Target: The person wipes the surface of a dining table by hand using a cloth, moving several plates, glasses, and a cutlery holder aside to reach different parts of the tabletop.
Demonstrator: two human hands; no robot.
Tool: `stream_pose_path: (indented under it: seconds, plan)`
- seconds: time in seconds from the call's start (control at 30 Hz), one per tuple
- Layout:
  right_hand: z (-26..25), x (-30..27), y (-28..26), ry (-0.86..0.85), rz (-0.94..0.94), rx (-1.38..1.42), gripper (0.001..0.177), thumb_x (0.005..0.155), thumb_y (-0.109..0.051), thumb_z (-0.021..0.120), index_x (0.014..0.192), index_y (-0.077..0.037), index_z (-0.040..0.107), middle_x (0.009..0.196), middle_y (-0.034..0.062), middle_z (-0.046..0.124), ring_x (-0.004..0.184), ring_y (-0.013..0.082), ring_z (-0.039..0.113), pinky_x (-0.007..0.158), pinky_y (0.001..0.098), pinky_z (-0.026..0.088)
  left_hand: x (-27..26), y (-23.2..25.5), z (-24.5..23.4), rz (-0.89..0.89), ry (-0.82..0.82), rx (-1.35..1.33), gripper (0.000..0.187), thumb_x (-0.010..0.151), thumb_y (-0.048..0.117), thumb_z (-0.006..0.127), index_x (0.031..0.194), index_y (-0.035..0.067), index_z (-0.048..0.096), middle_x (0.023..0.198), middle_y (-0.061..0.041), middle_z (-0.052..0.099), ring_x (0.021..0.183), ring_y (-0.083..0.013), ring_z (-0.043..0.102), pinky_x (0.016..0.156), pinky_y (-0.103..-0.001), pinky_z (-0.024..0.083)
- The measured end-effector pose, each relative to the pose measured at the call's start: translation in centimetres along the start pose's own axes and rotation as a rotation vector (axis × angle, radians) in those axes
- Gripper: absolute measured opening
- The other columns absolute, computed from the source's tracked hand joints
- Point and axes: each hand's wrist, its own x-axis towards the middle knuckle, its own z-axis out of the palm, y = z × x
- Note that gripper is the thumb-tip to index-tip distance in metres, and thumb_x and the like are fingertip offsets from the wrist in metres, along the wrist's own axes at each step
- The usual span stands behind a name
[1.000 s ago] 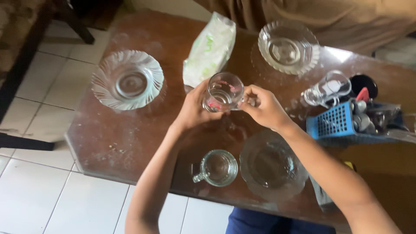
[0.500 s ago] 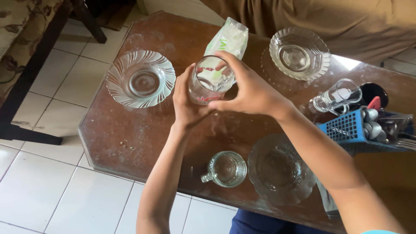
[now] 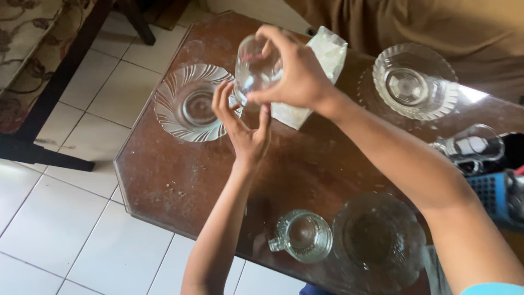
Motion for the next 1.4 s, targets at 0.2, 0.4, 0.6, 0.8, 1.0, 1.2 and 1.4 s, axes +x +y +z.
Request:
stream_pose_path:
  seconds: [0.2, 0.4, 0.6, 0.8, 1.0, 1.2, 1.4]
  plan:
    - [2.5, 5.1, 5.1, 0.140, -0.064, -0.067, 0.097, 0.064, -0.034, 0.104, 0.141, -0.011, 0.051, 0.110, 0.0079, 0.066, 0.104, 0.0279, 0.070, 0.089, 0.0409, 0.055, 0.3, -0.8, 1.0, -0.213, 0.135, 0.040, 0.036, 0.102, 0.014, 0.070, 0.133, 0.006, 0.053, 0.145, -0.009, 0.048, 0.128, -0.0241, 0.053, 0.101, -0.037, 0.045]
    - [5.2, 9.6, 8.0, 0.106, 0.101, -0.123, 0.100, 0.057, -0.039, 0.103, 0.140, -0.016, 0.051, 0.111, 0.0032, 0.068, 0.106, 0.0249, 0.068, 0.089, 0.0487, 0.048, 1.3, -0.8, 0.4, -0.159, 0.076, 0.178, 0.030, 0.096, 0.009, 0.071, 0.123, 0.004, 0.059, 0.130, -0.012, 0.062, 0.126, -0.0294, 0.057, 0.110, -0.041, 0.045]
    - [8.5, 11.0, 9.6, 0.090, 0.224, -0.180, 0.099, 0.053, -0.043, 0.101, 0.137, -0.019, 0.052, 0.119, 0.0024, 0.066, 0.109, 0.0241, 0.067, 0.094, 0.0539, 0.043, 1.4, -0.8, 0.1, -0.055, -0.099, 0.581, 0.042, 0.087, 0.020, 0.075, 0.125, 0.008, 0.063, 0.133, -0.014, 0.062, 0.125, -0.0352, 0.056, 0.104, -0.046, 0.044]
    - [10.3, 11.5, 11.0, 0.129, 0.170, -0.192, 0.102, 0.052, -0.044, 0.100, 0.138, -0.017, 0.052, 0.118, 0.0043, 0.066, 0.109, 0.0261, 0.066, 0.094, 0.0537, 0.042, 1.5, -1.8, -0.3, -0.145, -0.238, 0.602, 0.044, 0.091, 0.021, 0.072, 0.132, 0.009, 0.062, 0.131, -0.008, 0.068, 0.117, -0.0284, 0.062, 0.100, -0.042, 0.049]
    - [11.2, 11.3, 11.4, 0.098, 0.198, -0.178, 0.100, 0.054, -0.043, 0.098, 0.140, -0.017, 0.053, 0.112, 0.0043, 0.067, 0.104, 0.0243, 0.068, 0.093, 0.0491, 0.046, 1.2, -3.2, -0.6, -0.061, -0.219, 0.739, 0.046, 0.094, 0.018, 0.067, 0.137, 0.003, 0.061, 0.134, -0.012, 0.065, 0.119, -0.0312, 0.062, 0.097, -0.041, 0.050]
    - [11.9, 12.1, 11.4, 0.041, 0.216, -0.183, 0.099, 0.053, -0.044, 0.097, 0.138, -0.019, 0.054, 0.108, 0.0032, 0.067, 0.102, 0.0231, 0.068, 0.094, 0.0484, 0.045, 0.8, -3.9, -0.5, -0.097, -0.227, 0.788, 0.029, 0.100, 0.017, 0.063, 0.127, 0.006, 0.068, 0.133, -0.012, 0.067, 0.118, -0.0293, 0.063, 0.095, -0.041, 0.051]
    - [13.1, 12.9, 10.9, 0.006, 0.202, -0.173, 0.100, 0.052, -0.044, 0.098, 0.139, -0.020, 0.053, 0.105, 0.0024, 0.066, 0.102, 0.0241, 0.066, 0.094, 0.0515, 0.041, 0.6, -3.6, -0.5, -0.120, -0.231, 0.852, 0.032, 0.097, 0.018, 0.062, 0.127, 0.009, 0.067, 0.133, -0.009, 0.067, 0.115, -0.0279, 0.062, 0.091, -0.044, 0.048]
